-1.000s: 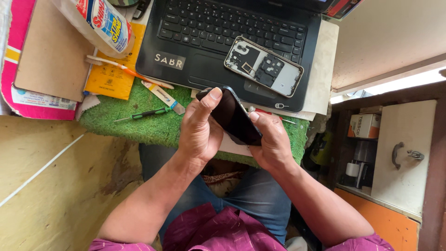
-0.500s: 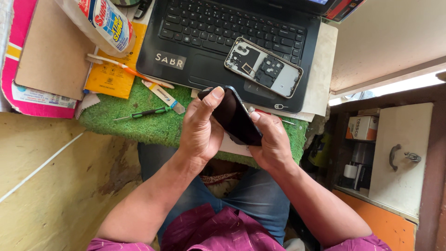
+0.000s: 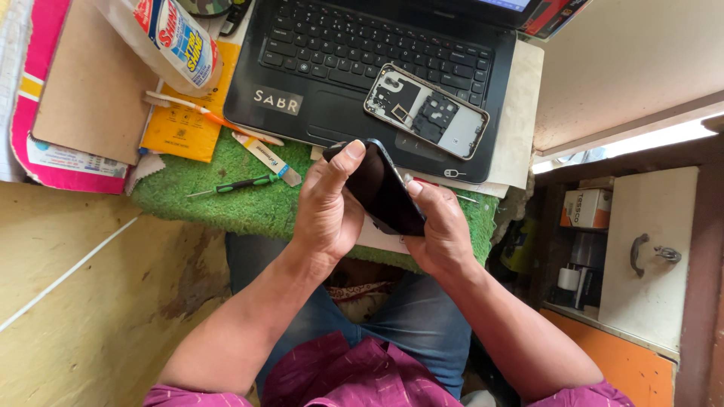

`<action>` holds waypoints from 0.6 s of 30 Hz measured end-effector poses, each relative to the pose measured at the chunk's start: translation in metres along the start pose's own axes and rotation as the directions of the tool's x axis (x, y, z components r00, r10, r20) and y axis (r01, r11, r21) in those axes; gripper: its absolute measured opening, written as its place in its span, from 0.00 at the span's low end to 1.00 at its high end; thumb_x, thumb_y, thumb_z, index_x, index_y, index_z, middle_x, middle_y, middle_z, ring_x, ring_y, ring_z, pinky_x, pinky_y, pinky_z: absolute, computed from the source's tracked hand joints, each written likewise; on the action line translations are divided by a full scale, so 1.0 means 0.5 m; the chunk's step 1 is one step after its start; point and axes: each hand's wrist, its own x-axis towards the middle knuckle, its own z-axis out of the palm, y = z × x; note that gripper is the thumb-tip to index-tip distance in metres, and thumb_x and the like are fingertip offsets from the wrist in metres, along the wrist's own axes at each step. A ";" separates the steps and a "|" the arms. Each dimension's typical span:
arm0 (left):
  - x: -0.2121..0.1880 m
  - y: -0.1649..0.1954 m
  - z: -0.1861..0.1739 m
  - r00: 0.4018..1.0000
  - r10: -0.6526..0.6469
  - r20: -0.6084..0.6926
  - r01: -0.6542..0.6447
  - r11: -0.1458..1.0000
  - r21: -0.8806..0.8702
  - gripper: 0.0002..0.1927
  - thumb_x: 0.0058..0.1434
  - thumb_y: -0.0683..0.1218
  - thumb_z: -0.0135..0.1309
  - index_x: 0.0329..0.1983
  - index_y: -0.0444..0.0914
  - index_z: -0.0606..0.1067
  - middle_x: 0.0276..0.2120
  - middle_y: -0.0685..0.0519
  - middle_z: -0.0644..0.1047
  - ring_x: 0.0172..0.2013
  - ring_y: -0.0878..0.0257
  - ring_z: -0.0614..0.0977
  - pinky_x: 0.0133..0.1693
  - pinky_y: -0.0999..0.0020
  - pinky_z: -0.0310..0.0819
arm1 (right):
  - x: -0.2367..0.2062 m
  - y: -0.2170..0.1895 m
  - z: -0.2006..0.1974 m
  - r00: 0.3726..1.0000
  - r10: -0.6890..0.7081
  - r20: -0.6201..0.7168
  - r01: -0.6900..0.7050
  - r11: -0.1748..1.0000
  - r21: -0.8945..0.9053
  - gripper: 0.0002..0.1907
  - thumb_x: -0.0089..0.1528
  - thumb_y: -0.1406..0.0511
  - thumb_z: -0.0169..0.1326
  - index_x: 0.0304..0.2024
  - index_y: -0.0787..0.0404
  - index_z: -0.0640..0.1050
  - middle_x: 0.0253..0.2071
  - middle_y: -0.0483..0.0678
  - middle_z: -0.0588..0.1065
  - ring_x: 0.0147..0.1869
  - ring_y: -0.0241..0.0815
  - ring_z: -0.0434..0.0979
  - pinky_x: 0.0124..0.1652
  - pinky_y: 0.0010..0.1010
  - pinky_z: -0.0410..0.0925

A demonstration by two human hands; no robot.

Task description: The person disassembles a smartphone, removes the battery, and manipulates internal components including a small circuit board. They then reinsert the battery and reassemble the phone, testing the device by pressing buttons and checking the screen.

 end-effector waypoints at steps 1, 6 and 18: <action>0.000 0.000 0.000 1.000 -0.001 -0.002 0.001 1.000 -0.003 0.12 0.66 0.49 0.61 0.43 0.36 0.77 0.38 0.55 0.80 0.41 0.66 0.81 0.49 0.66 0.75 | 0.000 0.000 0.001 1.000 0.002 -0.004 -0.002 1.000 -0.001 0.16 0.65 0.62 0.56 0.47 0.71 0.79 0.42 0.52 0.80 0.44 0.45 0.81 0.47 0.39 0.75; 0.001 -0.002 -0.001 1.000 -0.001 -0.003 0.001 1.000 -0.014 0.12 0.66 0.49 0.61 0.44 0.36 0.77 0.38 0.55 0.80 0.41 0.66 0.80 0.50 0.66 0.75 | 0.001 0.001 -0.002 1.000 -0.008 0.008 0.008 1.000 0.005 0.16 0.66 0.62 0.57 0.47 0.72 0.79 0.42 0.53 0.80 0.43 0.45 0.81 0.46 0.39 0.74; 0.004 -0.002 -0.001 1.000 0.004 -0.003 -0.004 1.000 -0.008 0.11 0.66 0.49 0.61 0.44 0.36 0.77 0.38 0.55 0.80 0.40 0.66 0.81 0.49 0.67 0.75 | 0.000 0.000 0.003 0.999 -0.019 0.027 0.020 1.000 -0.016 0.17 0.67 0.62 0.56 0.47 0.72 0.79 0.43 0.53 0.80 0.45 0.44 0.81 0.50 0.38 0.74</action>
